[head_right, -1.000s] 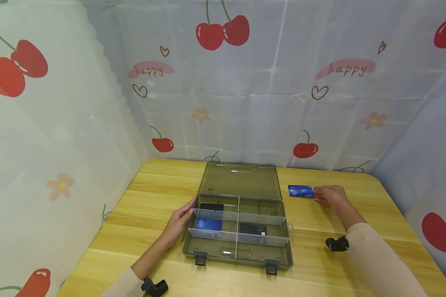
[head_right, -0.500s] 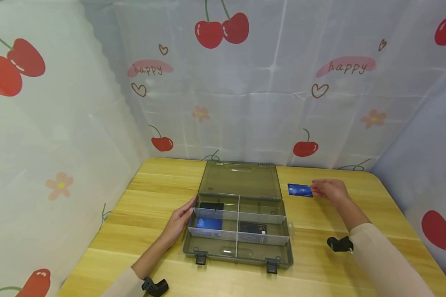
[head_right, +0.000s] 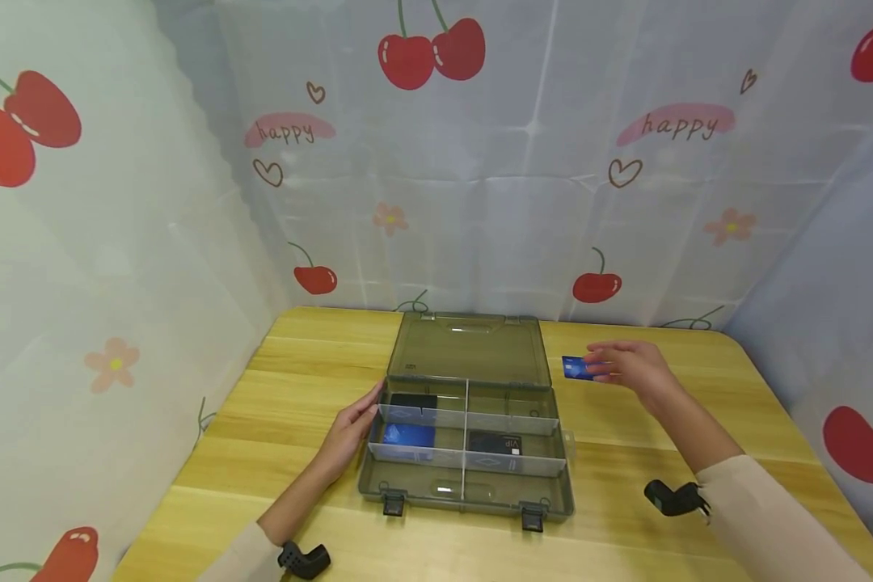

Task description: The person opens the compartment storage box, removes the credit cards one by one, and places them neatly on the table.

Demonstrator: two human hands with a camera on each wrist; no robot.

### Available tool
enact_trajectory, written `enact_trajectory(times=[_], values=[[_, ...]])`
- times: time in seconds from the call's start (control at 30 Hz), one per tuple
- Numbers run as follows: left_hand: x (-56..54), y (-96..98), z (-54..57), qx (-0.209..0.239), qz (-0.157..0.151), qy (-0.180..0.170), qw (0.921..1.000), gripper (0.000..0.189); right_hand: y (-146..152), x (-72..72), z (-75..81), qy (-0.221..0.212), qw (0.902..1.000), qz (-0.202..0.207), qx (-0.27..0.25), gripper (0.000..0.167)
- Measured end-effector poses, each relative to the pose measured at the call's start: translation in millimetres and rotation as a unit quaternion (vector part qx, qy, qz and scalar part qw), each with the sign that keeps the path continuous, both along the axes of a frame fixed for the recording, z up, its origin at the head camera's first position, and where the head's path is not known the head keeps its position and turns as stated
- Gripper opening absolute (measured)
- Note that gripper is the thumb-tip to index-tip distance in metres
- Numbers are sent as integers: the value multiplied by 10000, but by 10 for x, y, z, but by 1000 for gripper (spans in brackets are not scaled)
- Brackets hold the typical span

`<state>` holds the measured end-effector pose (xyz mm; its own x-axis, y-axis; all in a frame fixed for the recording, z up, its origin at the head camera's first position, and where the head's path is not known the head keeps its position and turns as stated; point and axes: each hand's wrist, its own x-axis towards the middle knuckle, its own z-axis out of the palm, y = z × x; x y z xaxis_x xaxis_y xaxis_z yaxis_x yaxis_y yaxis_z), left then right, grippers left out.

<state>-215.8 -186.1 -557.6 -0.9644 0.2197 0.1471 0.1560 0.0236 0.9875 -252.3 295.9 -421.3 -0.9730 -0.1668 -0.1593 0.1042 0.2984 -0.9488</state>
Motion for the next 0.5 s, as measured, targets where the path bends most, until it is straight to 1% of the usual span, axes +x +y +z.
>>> enact_trajectory(times=[0.1, 0.2, 0.33, 0.5], values=[[0, 1, 6, -14, -13, 11, 10000, 48, -79, 81, 74, -130, 9997, 90, -210, 49], [6, 5, 8, -12, -22, 20, 10000, 48, -162, 179, 136, -224, 9987, 226, -404, 46], [12, 8, 9, -28, -13, 16, 10000, 48, -266, 316, 195, -191, 9981, 478, -352, 43], [25, 9, 18, -44, -2, 63, 10000, 47, -382, 440, 216, -195, 9963, 804, -226, 48]])
